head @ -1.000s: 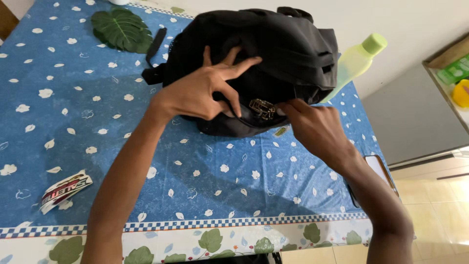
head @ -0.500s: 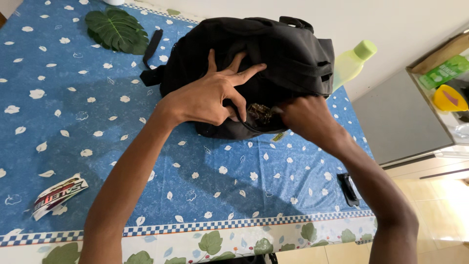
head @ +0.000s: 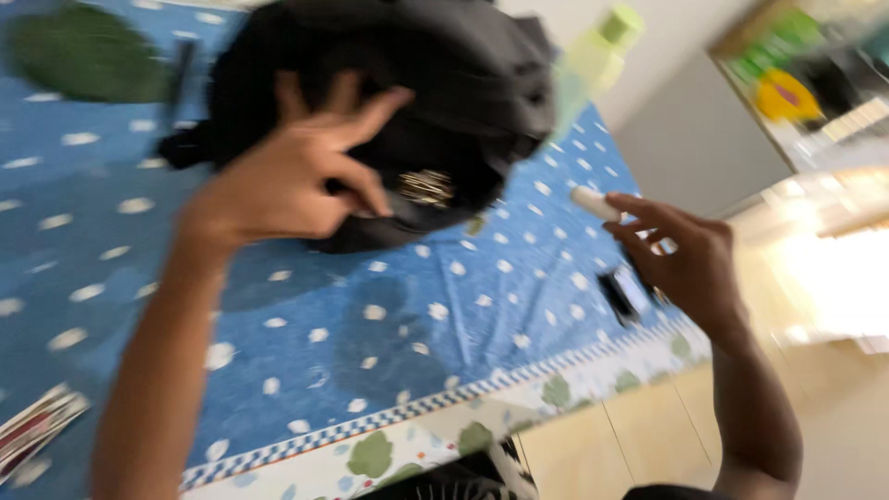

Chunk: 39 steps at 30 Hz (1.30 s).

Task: The person unpacks a black backpack placed on a table. They remove a water bottle, a smartphone, earbuds, keys, a power adapter, and charging cables, placing each item on the table.

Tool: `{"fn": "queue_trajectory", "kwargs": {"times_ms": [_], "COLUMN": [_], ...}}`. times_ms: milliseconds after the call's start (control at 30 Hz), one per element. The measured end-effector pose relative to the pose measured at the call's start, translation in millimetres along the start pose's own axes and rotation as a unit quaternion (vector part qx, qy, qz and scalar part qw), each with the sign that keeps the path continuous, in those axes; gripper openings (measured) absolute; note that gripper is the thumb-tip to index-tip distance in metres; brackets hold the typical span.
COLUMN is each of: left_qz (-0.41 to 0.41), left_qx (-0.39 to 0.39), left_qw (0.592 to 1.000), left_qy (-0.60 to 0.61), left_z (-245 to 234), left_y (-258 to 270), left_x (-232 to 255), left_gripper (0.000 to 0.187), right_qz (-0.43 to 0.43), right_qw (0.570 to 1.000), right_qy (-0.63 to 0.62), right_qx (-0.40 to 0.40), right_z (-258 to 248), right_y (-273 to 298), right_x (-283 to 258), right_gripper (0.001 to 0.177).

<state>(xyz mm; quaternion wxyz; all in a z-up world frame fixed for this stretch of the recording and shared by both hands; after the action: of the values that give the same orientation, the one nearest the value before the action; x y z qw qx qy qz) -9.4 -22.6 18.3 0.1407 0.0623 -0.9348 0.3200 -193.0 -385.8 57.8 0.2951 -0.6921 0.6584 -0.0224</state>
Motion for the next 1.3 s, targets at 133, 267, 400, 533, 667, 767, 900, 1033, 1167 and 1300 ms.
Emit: {"fn": "queue_trajectory", "kwargs": {"times_ms": [133, 267, 400, 533, 667, 767, 900, 1033, 1167, 1300], "left_qz": [0.008, 0.018, 0.004, 0.006, 0.015, 0.012, 0.002, -0.02, -0.025, -0.023], "left_qx": [0.017, 0.044, 0.051, 0.052, 0.055, 0.057, 0.058, 0.054, 0.03, 0.033], "left_qw": [1.0, 0.999, 0.998, 0.998, 0.997, 0.997, 0.997, 0.997, 0.999, 0.999], "left_qy": [-0.014, -0.017, -0.036, -0.032, -0.044, -0.047, -0.055, -0.05, -0.027, 0.003], "left_z": [-0.4, 0.0, 2.7, 2.6, 2.0, 2.3, 4.3, 4.6, 3.8, 4.5], "left_y": [0.0, -0.2, -0.7, -2.2, -3.1, -2.7, -2.3, 0.3, 0.7, 0.3], "left_x": [-0.4, 1.4, 2.5, 1.7, 1.6, 2.3, 2.5, 1.7, -1.8, -2.2], "left_gripper": [0.024, 0.018, 0.02, 0.022, 0.022, 0.023, 0.023, 0.021, 0.02, 0.021], "right_qz": [0.095, 0.196, 0.147, -0.038, -0.046, -0.056, -0.083, -0.138, -0.181, -0.226], "right_qw": [0.992, 0.973, 0.987, 0.969, 0.969, 0.97, 0.965, 0.95, 0.947, 0.957], "right_qy": [0.061, 0.093, 0.07, 0.244, 0.243, 0.236, 0.25, 0.28, 0.24, 0.158], "right_qx": [-0.06, -0.079, -0.009, 0.005, 0.014, 0.003, -0.002, 0.022, 0.11, 0.093], "right_z": [-3.1, 5.4, 29.5, 59.5, 69.5, 71.3, 68.3, 60.0, 39.4, 35.4], "right_y": [48.0, 106.9, 159.2, 192.7, 204.7, 205.8, 202.5, 175.8, 115.4, 35.0], "right_x": [62.7, 115.7, 151.3, 174.6, 186.4, 189.2, 186.9, 164.2, 104.0, 22.0], "right_gripper": [0.034, 0.033, 0.028, 0.042, 0.062, 0.068, 0.063, 0.038, 0.019, 0.016]}}
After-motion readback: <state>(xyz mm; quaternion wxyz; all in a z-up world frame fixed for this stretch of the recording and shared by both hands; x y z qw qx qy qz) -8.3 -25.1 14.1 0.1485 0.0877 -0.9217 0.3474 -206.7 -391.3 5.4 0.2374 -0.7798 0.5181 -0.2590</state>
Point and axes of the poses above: each hand's wrist, its own y-axis away from the middle knuckle, its own z-axis out of the palm, x = y × z, the point moved 2 cm from there along -y, towards the middle knuckle, and after that the axes turned 10 degrees about z, right-handed, at the moved point
